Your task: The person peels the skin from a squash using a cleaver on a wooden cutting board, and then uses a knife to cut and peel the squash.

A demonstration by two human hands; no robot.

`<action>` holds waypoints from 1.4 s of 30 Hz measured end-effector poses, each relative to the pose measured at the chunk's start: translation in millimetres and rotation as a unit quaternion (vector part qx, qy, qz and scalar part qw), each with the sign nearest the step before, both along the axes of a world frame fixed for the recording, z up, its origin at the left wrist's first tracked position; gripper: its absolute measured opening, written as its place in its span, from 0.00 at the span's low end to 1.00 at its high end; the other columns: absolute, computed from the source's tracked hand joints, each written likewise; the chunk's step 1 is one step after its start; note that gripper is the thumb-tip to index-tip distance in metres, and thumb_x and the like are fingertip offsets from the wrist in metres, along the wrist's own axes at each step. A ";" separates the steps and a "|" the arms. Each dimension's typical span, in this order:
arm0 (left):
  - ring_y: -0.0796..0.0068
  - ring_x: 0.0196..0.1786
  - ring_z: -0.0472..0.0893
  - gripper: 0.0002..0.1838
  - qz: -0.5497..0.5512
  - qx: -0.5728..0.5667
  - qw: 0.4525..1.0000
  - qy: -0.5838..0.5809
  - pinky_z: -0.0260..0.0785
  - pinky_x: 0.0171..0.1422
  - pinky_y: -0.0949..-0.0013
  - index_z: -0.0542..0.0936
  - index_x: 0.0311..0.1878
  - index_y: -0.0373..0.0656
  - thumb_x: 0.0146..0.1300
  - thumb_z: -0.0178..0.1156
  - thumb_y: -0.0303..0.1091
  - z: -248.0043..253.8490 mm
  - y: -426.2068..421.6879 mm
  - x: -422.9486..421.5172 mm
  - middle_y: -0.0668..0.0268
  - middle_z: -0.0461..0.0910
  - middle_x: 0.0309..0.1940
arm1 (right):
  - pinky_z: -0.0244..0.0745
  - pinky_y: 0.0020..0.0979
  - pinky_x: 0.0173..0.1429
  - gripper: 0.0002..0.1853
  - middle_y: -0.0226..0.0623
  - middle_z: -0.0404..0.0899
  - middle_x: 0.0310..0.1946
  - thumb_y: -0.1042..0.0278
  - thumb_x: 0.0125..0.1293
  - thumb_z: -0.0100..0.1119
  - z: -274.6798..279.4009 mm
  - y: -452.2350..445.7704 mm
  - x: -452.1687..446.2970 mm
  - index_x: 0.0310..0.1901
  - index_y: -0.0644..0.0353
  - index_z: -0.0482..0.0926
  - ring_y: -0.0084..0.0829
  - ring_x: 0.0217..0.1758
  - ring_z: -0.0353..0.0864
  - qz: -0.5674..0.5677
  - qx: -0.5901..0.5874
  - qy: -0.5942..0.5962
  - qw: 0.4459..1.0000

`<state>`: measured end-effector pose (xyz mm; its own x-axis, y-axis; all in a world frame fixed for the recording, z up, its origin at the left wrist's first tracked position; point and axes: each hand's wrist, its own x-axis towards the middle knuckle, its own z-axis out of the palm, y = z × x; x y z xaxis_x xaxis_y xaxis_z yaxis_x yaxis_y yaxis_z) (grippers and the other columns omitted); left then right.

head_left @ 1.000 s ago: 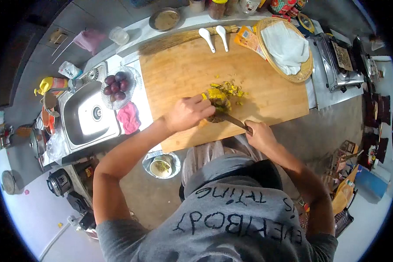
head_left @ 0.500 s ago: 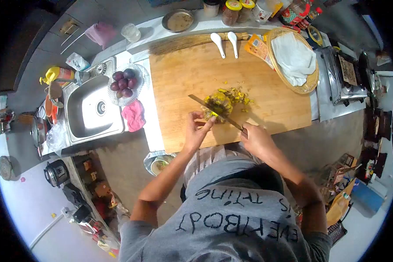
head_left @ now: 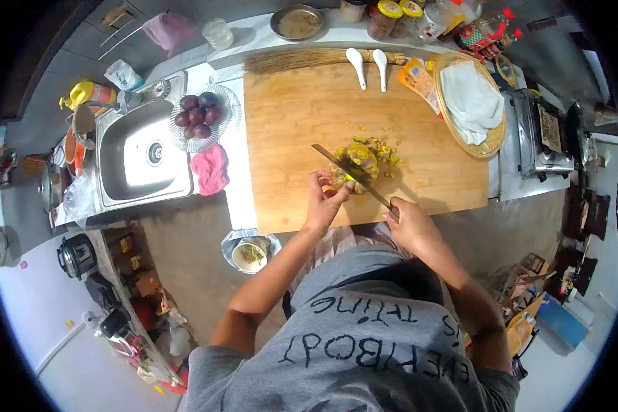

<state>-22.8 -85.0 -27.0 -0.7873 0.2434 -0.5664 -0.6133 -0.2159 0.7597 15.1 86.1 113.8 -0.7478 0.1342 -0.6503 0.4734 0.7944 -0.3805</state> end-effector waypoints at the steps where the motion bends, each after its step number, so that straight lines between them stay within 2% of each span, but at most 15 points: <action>1: 0.70 0.41 0.77 0.26 0.000 0.004 1.000 -0.001 0.78 0.43 0.68 0.59 0.53 0.48 0.59 0.66 0.27 2.3 1.2 -0.5 0.62 0.62 0.47 | 0.73 0.51 0.43 0.11 0.54 0.80 0.29 0.64 0.63 0.57 -1.6 2.5 -0.6 0.41 0.63 0.77 0.57 0.38 0.79 0.004 -0.006 0.001 1.000; 7: 0.72 0.40 0.76 0.29 -0.027 0.000 1.000 0.000 0.74 0.40 0.72 0.59 0.53 0.46 0.57 0.69 0.31 8.1 -0.8 -4.1 0.63 0.63 0.46 | 0.72 0.50 0.40 0.10 0.53 0.79 0.28 0.65 0.62 0.58 -2.0 13.5 0.5 0.37 0.63 0.77 0.57 0.37 0.78 0.003 -0.005 0.007 1.000; 10: 0.71 0.43 0.75 0.26 -0.063 -0.105 0.984 0.128 0.72 0.43 0.69 0.61 0.51 0.44 0.56 0.68 0.28 29.5 -12.5 -5.6 0.62 0.63 0.44 | 0.72 0.50 0.40 0.09 0.53 0.78 0.28 0.65 0.62 0.58 -6.3 17.4 6.1 0.36 0.63 0.76 0.57 0.36 0.78 -0.007 -0.005 0.022 1.000; 12: 0.62 0.43 0.75 0.22 0.016 -0.338 0.845 0.415 0.70 0.46 0.65 0.68 0.46 0.39 0.50 0.69 0.26 70.1 -27.1 -14.0 0.57 0.69 0.41 | 0.72 0.50 0.39 0.09 0.53 0.78 0.27 0.65 0.62 0.57 -7.4 16.1 6.6 0.36 0.63 0.76 0.56 0.36 0.78 -0.024 -0.008 0.032 0.999; 13: 0.62 0.43 0.75 0.22 0.011 -0.338 0.845 0.414 0.70 0.46 0.65 0.68 0.46 0.39 0.50 0.69 0.26 93.7 -24.2 -25.1 0.57 0.69 0.41 | 0.72 0.50 0.40 0.09 0.53 0.78 0.28 0.65 0.62 0.57 -6.8 14.9 8.1 0.36 0.62 0.76 0.56 0.36 0.78 -0.021 -0.013 0.031 0.999; 15: 0.56 0.44 0.74 0.17 -0.115 -0.300 0.695 0.643 0.66 0.51 0.62 0.73 0.46 0.40 0.53 0.65 0.30 124.0 -12.6 -58.1 0.55 0.73 0.41 | 0.73 0.50 0.40 0.08 0.53 0.79 0.28 0.66 0.62 0.57 -7.9 11.8 13.1 0.36 0.62 0.76 0.56 0.35 0.78 -0.019 -0.020 0.027 0.999; 16: 0.56 0.44 0.74 0.17 -0.115 -0.301 0.694 0.644 0.66 0.51 0.62 0.73 0.46 0.40 0.53 0.65 0.30 120.2 -2.3 -74.1 0.55 0.73 0.41 | 0.73 0.50 0.40 0.08 0.53 0.79 0.28 0.66 0.61 0.56 -9.8 10.7 12.9 0.36 0.62 0.76 0.56 0.35 0.79 -0.012 -0.009 0.037 0.999; 18: 0.56 0.51 0.74 0.15 -0.244 -0.331 0.626 0.662 0.69 0.53 0.60 0.75 0.50 0.44 0.62 0.59 0.38 115.9 21.1 -99.7 0.58 0.77 0.44 | 0.73 0.51 0.41 0.07 0.53 0.79 0.28 0.67 0.61 0.56 -11.3 9.1 11.0 0.37 0.61 0.76 0.56 0.35 0.79 -0.005 0.003 0.051 0.999; 24: 0.60 0.51 0.77 0.17 -0.325 -0.375 0.659 0.565 0.74 0.50 0.58 0.75 0.54 0.48 0.66 0.52 0.45 115.6 33.7 -91.1 0.60 0.79 0.43 | 0.75 0.51 0.41 0.06 0.53 0.80 0.27 0.69 0.60 0.56 -5.5 12.8 13.8 0.35 0.61 0.76 0.55 0.36 0.80 0.016 0.029 0.061 0.998; 31: 0.57 0.54 0.74 0.18 -0.369 -0.391 0.662 0.522 0.73 0.52 0.57 0.73 0.55 0.46 0.67 0.51 0.44 117.3 34.3 -99.2 0.59 0.76 0.48 | 0.75 0.50 0.42 0.05 0.53 0.80 0.28 0.71 0.59 0.57 7.7 16.1 -0.1 0.35 0.62 0.77 0.54 0.37 0.81 0.022 0.001 0.018 1.000; 35: 0.56 0.54 0.74 0.16 -0.281 -0.354 0.651 0.609 0.71 0.54 0.58 0.73 0.55 0.42 0.66 0.52 0.37 111.7 35.9 -101.7 0.54 0.74 0.50 | 0.74 0.51 0.43 0.06 0.54 0.80 0.28 0.69 0.60 0.57 0.7 25.1 -1.0 0.35 0.63 0.77 0.55 0.37 0.81 0.017 -0.013 0.007 1.000; 38: 0.61 0.47 0.72 0.14 -0.018 -0.291 0.749 0.595 0.67 0.49 0.59 0.69 0.50 0.40 0.61 0.53 0.24 102.3 1.2 -56.9 0.53 0.70 0.45 | 0.72 0.49 0.41 0.10 0.54 0.79 0.29 0.65 0.61 0.60 -3.9 31.5 1.7 0.36 0.64 0.76 0.57 0.36 0.78 -0.037 -0.043 0.006 0.998; 39: 0.63 0.42 0.72 0.15 0.063 -0.282 0.810 0.511 0.67 0.47 0.59 0.69 0.46 0.35 0.58 0.60 0.26 93.2 -2.5 -38.5 0.56 0.70 0.39 | 0.71 0.49 0.40 0.10 0.54 0.79 0.29 0.65 0.61 0.60 -1.5 32.6 -0.6 0.36 0.65 0.76 0.57 0.36 0.78 -0.046 -0.051 -0.005 0.998; 40: 0.63 0.42 0.72 0.15 0.063 -0.283 0.810 0.510 0.67 0.47 0.59 0.69 0.46 0.35 0.58 0.60 0.26 80.8 -1.8 -27.7 0.56 0.70 0.39 | 0.71 0.49 0.39 0.10 0.54 0.79 0.29 0.65 0.61 0.60 0.4 32.7 -2.5 0.36 0.65 0.75 0.57 0.36 0.78 -0.053 -0.061 -0.017 0.997; 42: 0.69 0.41 0.75 0.21 -0.102 -0.279 0.932 0.209 0.71 0.40 0.66 0.61 0.50 0.42 0.60 0.61 0.24 53.3 1.6 -8.5 0.60 0.64 0.43 | 0.71 0.50 0.41 0.10 0.53 0.79 0.27 0.65 0.62 0.59 2.1 29.3 -3.2 0.35 0.64 0.76 0.57 0.35 0.78 -0.036 -0.059 -0.016 0.997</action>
<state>-31.3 -83.4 26.3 -0.9372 0.1714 -0.3037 -0.2240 0.3716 0.9010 11.9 115.4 115.9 -0.7169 0.1076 -0.6888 0.5417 0.7079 -0.4533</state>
